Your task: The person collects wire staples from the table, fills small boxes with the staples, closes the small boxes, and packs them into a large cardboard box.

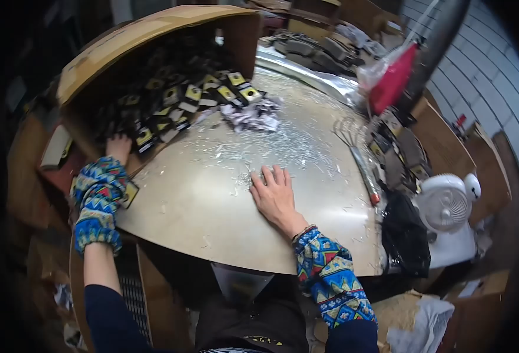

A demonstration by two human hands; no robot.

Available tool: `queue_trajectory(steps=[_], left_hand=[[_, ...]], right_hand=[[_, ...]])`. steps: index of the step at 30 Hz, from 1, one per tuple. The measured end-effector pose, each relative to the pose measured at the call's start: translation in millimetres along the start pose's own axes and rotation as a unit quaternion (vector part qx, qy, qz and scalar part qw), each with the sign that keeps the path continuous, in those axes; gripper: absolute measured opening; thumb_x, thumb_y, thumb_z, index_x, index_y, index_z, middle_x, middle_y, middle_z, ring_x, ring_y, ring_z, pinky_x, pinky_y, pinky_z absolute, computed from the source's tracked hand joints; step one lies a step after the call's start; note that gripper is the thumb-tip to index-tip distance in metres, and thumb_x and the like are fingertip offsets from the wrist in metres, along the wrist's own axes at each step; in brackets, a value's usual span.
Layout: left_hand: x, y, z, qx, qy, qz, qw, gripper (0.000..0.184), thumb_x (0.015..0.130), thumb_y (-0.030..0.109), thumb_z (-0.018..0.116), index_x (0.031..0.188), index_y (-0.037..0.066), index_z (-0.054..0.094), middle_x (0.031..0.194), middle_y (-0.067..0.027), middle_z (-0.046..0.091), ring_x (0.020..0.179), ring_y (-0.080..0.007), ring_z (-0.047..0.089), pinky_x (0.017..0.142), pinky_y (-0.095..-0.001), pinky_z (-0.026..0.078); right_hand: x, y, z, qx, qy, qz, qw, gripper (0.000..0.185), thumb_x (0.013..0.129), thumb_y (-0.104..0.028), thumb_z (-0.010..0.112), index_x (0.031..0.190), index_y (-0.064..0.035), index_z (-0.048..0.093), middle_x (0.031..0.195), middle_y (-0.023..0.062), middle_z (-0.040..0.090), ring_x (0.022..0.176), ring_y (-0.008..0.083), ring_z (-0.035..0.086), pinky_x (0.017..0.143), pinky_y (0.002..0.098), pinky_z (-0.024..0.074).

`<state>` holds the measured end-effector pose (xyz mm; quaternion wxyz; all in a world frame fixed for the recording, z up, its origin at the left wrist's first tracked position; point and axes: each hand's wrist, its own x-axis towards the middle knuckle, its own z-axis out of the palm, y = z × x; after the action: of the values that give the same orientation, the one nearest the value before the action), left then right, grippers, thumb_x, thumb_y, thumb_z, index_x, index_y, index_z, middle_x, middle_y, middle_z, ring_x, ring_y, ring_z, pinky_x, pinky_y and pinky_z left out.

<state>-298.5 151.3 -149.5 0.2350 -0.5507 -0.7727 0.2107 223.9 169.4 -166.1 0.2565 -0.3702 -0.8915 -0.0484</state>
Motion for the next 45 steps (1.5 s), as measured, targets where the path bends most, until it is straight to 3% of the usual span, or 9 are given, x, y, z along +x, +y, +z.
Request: queue_trajectory(steps=[5,11,17,20,23,25,27,35,45], left_hand=[[4,-36,-6,-0.02,-0.021,0.042,0.999,0.018,0.089,0.013,0.058,0.092,0.008,0.075,0.092,-0.0126,0.073,0.088,-0.0297,0.073,0.072,-0.0416,0.059],[-22,-28,-85,-0.116,0.082,0.002,0.99,0.012,0.089,0.002,0.056,0.092,0.002,0.067,0.093,-0.017,0.071,0.088,-0.035,0.071,0.075,-0.0459,0.059],[-77,18,-188,-0.461,0.156,0.09,0.869,0.026,0.079,-0.007,0.053,0.104,-0.001,0.06,0.097,-0.0312,0.063,0.098,-0.0514,0.057,0.081,-0.0505,0.048],[-121,38,-232,-0.549,0.043,0.063,0.833,0.024,0.084,0.002,0.061,0.107,-0.004,0.063,0.096,-0.0213,0.069,0.092,-0.031,0.067,0.08,-0.0377,0.052],[-176,42,-213,-0.763,-0.045,0.099,0.637,0.029,0.096,0.012,0.062,0.118,-0.006,0.063,0.102,-0.0047,0.07,0.092,-0.0089,0.063,0.081,-0.026,0.051],[-217,62,-199,-0.891,-0.109,-0.014,0.441,0.036,0.099,0.015,0.061,0.129,-0.004,0.057,0.114,-0.0039,0.067,0.096,-0.0108,0.064,0.085,-0.0246,0.051],[-245,89,-196,-0.914,-0.12,-0.092,0.376,0.037,0.102,0.023,0.058,0.13,-0.001,0.054,0.117,-0.0049,0.065,0.101,-0.0113,0.063,0.09,-0.0225,0.049],[-316,181,-188,-0.958,-0.242,-0.087,0.126,0.035,0.106,0.03,0.047,0.134,0.01,0.05,0.119,-0.0064,0.064,0.108,-0.0199,0.065,0.087,-0.0405,0.058],[-404,181,-138,-0.925,-0.286,-0.211,0.137,0.025,0.103,0.02,0.051,0.127,0.012,0.049,0.118,-0.0053,0.061,0.108,-0.0218,0.064,0.083,-0.0492,0.058]], right_hand=[[-43,33,-37,-0.011,-0.093,0.001,0.996,0.039,0.098,-0.032,0.057,0.133,-0.0147,0.058,0.139,0.0206,0.052,0.129,0.0472,0.044,0.105,0.0624,0.034],[-90,65,-65,0.07,-0.103,0.097,0.987,0.036,0.096,-0.033,0.06,0.127,-0.015,0.063,0.139,0.0218,0.051,0.131,0.0479,0.042,0.107,0.0654,0.0307],[-106,132,-73,-0.016,-0.109,0.236,0.965,0.044,0.099,-0.041,0.054,0.135,-0.0161,0.058,0.149,0.023,0.042,0.139,0.0485,0.034,0.111,0.0661,0.0256],[-113,100,-97,0.085,-0.168,0.19,0.964,0.044,0.101,-0.039,0.049,0.137,-0.014,0.056,0.149,0.0235,0.042,0.14,0.0477,0.033,0.112,0.0653,0.0251],[-178,114,-112,0.009,-0.066,0.264,0.962,0.047,0.102,-0.039,0.047,0.137,-0.009,0.054,0.148,0.0238,0.043,0.14,0.0478,0.032,0.113,0.0624,0.025],[-192,98,-124,-0.094,-0.068,0.334,0.935,0.054,0.103,-0.04,0.044,0.144,-0.0047,0.046,0.15,0.0262,0.039,0.142,0.0474,0.03,0.117,0.0555,0.0233],[-196,99,-107,-0.094,-0.056,0.342,0.933,0.057,0.103,-0.041,0.044,0.147,-0.005,0.041,0.151,0.0276,0.037,0.143,0.047,0.029,0.118,0.0525,0.0221],[-66,35,-26,0.01,-0.072,0.207,0.976,0.06,0.102,-0.047,0.044,0.151,-0.013,0.038,0.153,0.0266,0.036,0.144,0.0465,0.028,0.118,0.0535,0.0217],[-23,-23,-7,0.107,-0.171,-0.08,0.976,0.054,0.1,-0.049,0.047,0.147,-0.0224,0.045,0.152,0.018,0.042,0.139,0.0506,0.033,0.114,0.0613,0.0248]])
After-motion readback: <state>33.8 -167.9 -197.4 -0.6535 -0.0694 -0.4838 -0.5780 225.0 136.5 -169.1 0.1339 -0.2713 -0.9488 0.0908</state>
